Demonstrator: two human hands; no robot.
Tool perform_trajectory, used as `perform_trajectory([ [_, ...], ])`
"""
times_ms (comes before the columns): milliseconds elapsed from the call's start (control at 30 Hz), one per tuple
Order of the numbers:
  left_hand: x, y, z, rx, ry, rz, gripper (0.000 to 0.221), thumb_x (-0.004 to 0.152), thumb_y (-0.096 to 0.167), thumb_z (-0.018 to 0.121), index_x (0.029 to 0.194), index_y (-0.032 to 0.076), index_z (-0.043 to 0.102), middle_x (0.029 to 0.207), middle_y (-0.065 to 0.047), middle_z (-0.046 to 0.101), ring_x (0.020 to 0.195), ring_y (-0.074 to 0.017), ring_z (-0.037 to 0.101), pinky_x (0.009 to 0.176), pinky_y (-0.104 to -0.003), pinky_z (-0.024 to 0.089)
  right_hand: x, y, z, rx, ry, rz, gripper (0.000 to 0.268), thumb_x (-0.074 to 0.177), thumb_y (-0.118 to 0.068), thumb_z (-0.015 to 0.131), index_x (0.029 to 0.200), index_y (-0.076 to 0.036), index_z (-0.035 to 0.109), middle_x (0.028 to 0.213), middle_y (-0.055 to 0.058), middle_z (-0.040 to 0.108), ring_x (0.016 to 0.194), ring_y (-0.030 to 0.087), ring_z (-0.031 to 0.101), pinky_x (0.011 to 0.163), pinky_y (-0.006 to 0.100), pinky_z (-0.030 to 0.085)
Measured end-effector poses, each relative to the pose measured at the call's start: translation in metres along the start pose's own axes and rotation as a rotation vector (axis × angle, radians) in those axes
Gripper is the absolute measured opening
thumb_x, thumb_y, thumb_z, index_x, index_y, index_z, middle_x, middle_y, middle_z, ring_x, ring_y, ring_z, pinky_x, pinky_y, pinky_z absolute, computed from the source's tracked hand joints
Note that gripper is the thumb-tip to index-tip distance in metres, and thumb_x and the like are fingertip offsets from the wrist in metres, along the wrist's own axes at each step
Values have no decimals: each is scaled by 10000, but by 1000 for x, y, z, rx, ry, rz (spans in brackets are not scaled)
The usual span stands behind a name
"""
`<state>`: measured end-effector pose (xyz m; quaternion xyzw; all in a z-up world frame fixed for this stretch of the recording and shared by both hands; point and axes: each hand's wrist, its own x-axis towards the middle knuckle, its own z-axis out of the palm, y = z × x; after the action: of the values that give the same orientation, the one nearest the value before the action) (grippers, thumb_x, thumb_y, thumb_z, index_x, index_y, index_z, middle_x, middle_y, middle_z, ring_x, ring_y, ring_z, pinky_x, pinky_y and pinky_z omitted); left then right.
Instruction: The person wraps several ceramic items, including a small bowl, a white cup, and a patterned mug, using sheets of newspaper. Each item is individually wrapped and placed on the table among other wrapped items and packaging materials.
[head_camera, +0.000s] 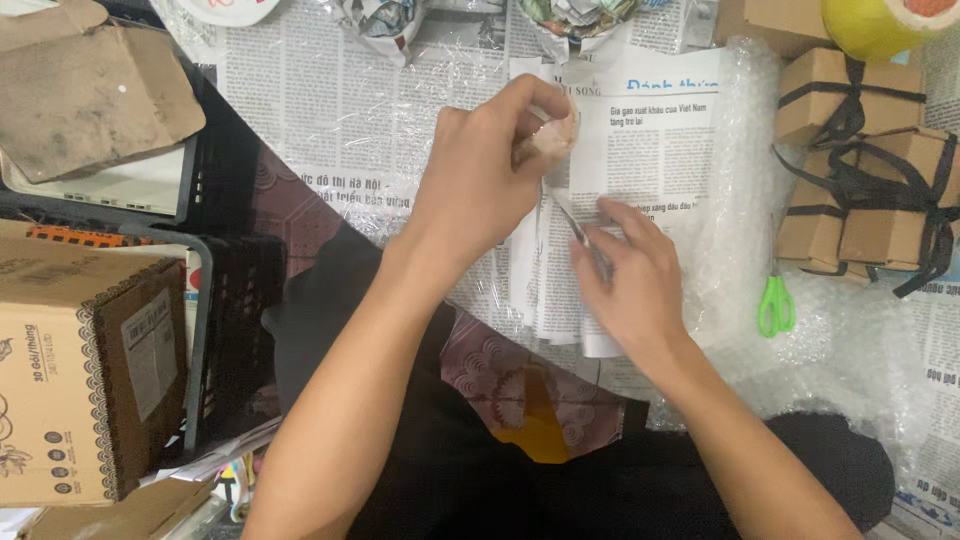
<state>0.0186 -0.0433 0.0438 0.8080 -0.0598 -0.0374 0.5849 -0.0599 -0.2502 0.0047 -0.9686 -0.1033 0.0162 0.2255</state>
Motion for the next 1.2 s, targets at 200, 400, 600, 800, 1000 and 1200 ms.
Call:
perform_trajectory([
  [200, 0, 2, 4, -130, -70, 53, 341, 921, 93, 762, 1221, 83, 599, 858, -53, 784, 751, -113, 755, 640, -286, 552, 0, 29, -4, 466, 72, 215, 250, 1008, -159, 640, 1106, 36, 762, 1229, 141, 735, 1096, 223, 702, 932, 317, 538],
  [400, -2, 8, 10, -110, -173, -52, 337, 898, 88, 748, 1192, 97, 584, 853, -73, 761, 730, -167, 707, 629, -299, 515, 3, 47, -13, 1084, 249, 560, 278, 1136, -238, 563, 1170, 24, 650, 1079, 63, 673, 957, 93, 609, 861, 242, 503],
  [600, -2, 11, 23, -224, -396, -8, 384, 916, 66, 713, 1239, 112, 510, 879, -68, 801, 847, -170, 764, 751, -325, 558, -8, 31, -47, 1176, 157, 331, 281, 1115, -185, 459, 1282, -14, 607, 1372, 116, 610, 1186, 120, 577, 1071, 282, 452],
  [800, -3, 16, 25, -390, -585, -29, 460, 893, 40, 766, 1258, 99, 492, 1030, -85, 808, 983, -207, 758, 992, -425, 485, -2, 5, -68, 1175, 64, 11, 399, 1107, -306, 379, 1077, -29, 664, 1523, 151, 494, 1471, 239, 451, 1251, 367, 317],
  [1000, -6, 17, 43, -541, -687, 89, 505, 859, 11, 775, 1275, 76, 496, 1172, -70, 724, 1184, -188, 712, 1143, -425, 445, -16, 28, -48, 832, 351, -11, 349, 1165, -286, 599, 1366, -8, 535, 1486, 185, 531, 1366, 251, 566, 1192, 385, 519],
  [1200, -22, 17, 81, -692, -635, 95, 358, 916, 46, 762, 1191, 108, 541, 1136, -17, 706, 1188, -166, 714, 1177, -430, 470, -42, 76, -4, 1040, 789, 466, 467, 1095, -430, 579, 1377, -59, 547, 1307, 134, 564, 1190, 190, 596, 1027, 331, 542],
])
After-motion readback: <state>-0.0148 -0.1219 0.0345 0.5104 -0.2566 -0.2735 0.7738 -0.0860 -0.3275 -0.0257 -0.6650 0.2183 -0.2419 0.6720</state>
